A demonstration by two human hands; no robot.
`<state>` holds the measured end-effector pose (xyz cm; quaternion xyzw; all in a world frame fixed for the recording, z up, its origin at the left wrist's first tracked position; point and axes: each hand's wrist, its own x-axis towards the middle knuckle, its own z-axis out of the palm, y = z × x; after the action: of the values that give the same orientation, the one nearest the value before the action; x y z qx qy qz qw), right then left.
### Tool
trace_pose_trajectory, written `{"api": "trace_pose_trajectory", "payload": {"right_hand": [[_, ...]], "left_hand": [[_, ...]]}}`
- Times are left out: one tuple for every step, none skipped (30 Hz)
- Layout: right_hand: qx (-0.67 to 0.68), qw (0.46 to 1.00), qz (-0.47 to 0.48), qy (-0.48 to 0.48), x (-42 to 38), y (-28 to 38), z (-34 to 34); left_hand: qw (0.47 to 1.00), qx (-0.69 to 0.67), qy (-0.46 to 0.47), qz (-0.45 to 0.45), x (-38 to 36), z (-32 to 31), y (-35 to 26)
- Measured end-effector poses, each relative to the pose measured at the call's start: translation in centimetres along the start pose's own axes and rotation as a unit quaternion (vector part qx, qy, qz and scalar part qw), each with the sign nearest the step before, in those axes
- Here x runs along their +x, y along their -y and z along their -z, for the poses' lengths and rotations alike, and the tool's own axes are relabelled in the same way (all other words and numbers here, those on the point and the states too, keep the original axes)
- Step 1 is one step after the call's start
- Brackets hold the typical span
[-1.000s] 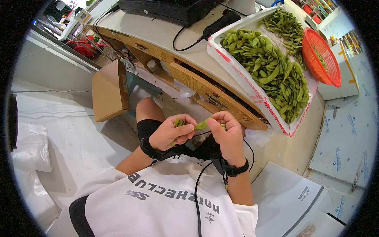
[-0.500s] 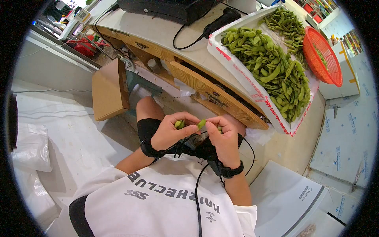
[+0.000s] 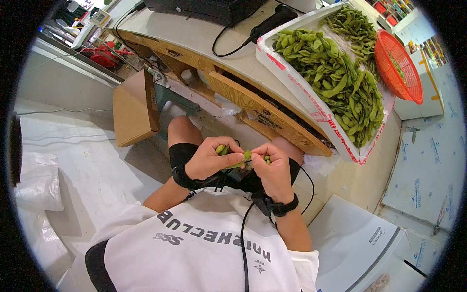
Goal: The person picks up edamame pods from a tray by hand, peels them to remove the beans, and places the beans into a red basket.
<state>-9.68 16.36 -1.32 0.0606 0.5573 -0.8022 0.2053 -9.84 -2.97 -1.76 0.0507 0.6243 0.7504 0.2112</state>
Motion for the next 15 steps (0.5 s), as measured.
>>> {"api": "trace_pose_trajectory", "payload": {"right_hand": [[0.010,1.000,-0.004,-0.001,0.0,-0.2,-0.1],[0.020,1.000,-0.008,-0.003,0.0,-0.4,-0.2],[0.044,0.999,-0.011,0.002,0.0,-0.5,-0.3],[0.070,0.997,-0.014,0.006,-0.1,-0.7,-0.5],[0.095,0.995,-0.017,0.009,-0.1,-0.8,-0.6],[0.115,0.993,-0.027,0.008,-0.1,-1.0,-0.5],[0.135,0.990,-0.036,0.007,0.0,-1.2,-0.2],[0.155,0.987,-0.044,0.007,0.2,-1.4,-0.1],[0.129,0.991,-0.032,-0.017,0.3,-1.6,-0.1],[0.103,0.994,-0.019,-0.041,0.4,-1.8,-0.1],[0.076,0.995,-0.007,-0.064,0.4,-1.8,-0.1],[0.048,0.996,0.001,-0.073,0.5,-1.8,-0.1],[0.021,0.996,0.009,-0.081,0.5,-1.8,-0.1],[-0.006,0.996,0.016,-0.090,0.5,-1.8,-0.1],[-0.037,0.995,0.030,-0.090,0.4,-1.8,-0.2]], "left_hand": [[0.999,-0.028,0.008,0.016,-0.1,0.0,-0.1],[0.998,-0.057,0.016,0.032,-0.1,0.1,-0.3],[0.995,-0.085,0.024,0.048,-0.2,0.2,-0.4],[0.988,-0.132,0.035,0.070,-0.1,0.4,-0.1],[0.979,-0.178,0.047,0.092,0.1,0.7,0.6],[0.966,-0.224,0.059,0.113,0.2,0.8,0.7],[0.974,-0.198,0.033,0.109,0.2,0.6,0.6],[0.980,-0.171,0.006,0.104,0.2,0.1,0.2],[0.984,-0.144,-0.020,0.099,0.3,-0.3,0.0],[0.999,0.001,-0.043,-0.002,0.5,-0.5,0.1],[0.982,0.145,-0.066,-0.103,0.6,-0.7,0.5],[0.934,0.284,-0.087,-0.201,0.6,-0.8,0.7],[0.917,0.335,-0.094,-0.197,0.3,-1.0,0.5],[0.897,0.384,-0.101,-0.192,0.0,-1.3,0.3],[0.875,0.432,-0.107,-0.188,-0.2,-1.5,0.0]]}}
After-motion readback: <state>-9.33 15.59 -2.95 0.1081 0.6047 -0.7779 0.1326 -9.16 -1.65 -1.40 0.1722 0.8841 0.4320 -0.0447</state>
